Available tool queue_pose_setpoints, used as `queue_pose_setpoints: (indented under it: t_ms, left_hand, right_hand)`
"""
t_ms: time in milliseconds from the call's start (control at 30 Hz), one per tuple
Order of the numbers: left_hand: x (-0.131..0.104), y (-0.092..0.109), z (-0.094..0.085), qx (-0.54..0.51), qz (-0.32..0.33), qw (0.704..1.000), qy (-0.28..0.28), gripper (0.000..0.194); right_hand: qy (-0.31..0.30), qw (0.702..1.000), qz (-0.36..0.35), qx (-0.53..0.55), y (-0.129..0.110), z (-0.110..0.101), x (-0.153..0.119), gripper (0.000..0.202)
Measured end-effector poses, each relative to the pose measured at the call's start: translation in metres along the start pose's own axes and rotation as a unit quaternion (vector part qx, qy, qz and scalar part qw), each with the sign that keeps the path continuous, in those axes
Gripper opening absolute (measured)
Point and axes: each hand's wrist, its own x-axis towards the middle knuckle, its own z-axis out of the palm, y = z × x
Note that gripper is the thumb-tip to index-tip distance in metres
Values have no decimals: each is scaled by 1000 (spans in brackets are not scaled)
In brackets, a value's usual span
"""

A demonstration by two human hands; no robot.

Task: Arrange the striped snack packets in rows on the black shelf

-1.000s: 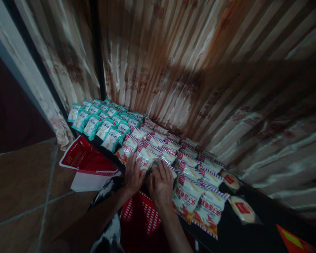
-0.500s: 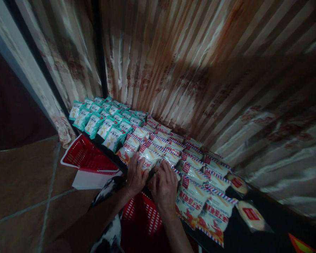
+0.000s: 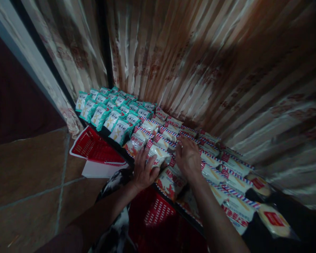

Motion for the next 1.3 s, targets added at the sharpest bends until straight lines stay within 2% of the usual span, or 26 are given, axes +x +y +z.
queue_pose_setpoints:
  t_ms: [100, 267, 433, 567, 667, 767, 1000, 1167, 1300]
  left_hand:
    - [1, -1, 0, -3, 2, 1000, 2, 48]
    - [1, -1, -1, -2, -12, 1000, -2, 44]
    - [1, -1, -1, -16, -12, 1000, -5, 39]
    - [1, -1, 0, -17, -9, 1000, -3, 36]
    - [2, -1, 0, -19, -11, 1000, -3, 36]
    - [3, -1, 0, -19, -14, 1000, -4, 37]
    - [1, -2, 2, -10, -16, 1000, -12, 40]
    - [3, -1, 0, -12, -15, 1000, -12, 39]
    - [4, -1, -1, -19, -10, 1000, -10, 42]
  right_hand:
    - [-58, 998, -15, -18, 15, 9, 19, 29]
    - [-148, 987, 34, -50, 26, 21, 29, 27]
    - [-153, 985, 62, -51, 26, 16, 35, 25]
    - [-178, 983, 33, -23, 23, 13, 39, 24]
    - [-207, 978, 37, 11, 22, 14, 42, 24]
    - [-214, 973, 64, 51, 25, 16, 45, 25]
    - [-246, 962, 77, 93, 26, 21, 54, 24]
    - [-305, 940, 29, 150, 20, 24, 59, 22]
    - [-285, 953, 11, 101, 16, 26, 54, 27]
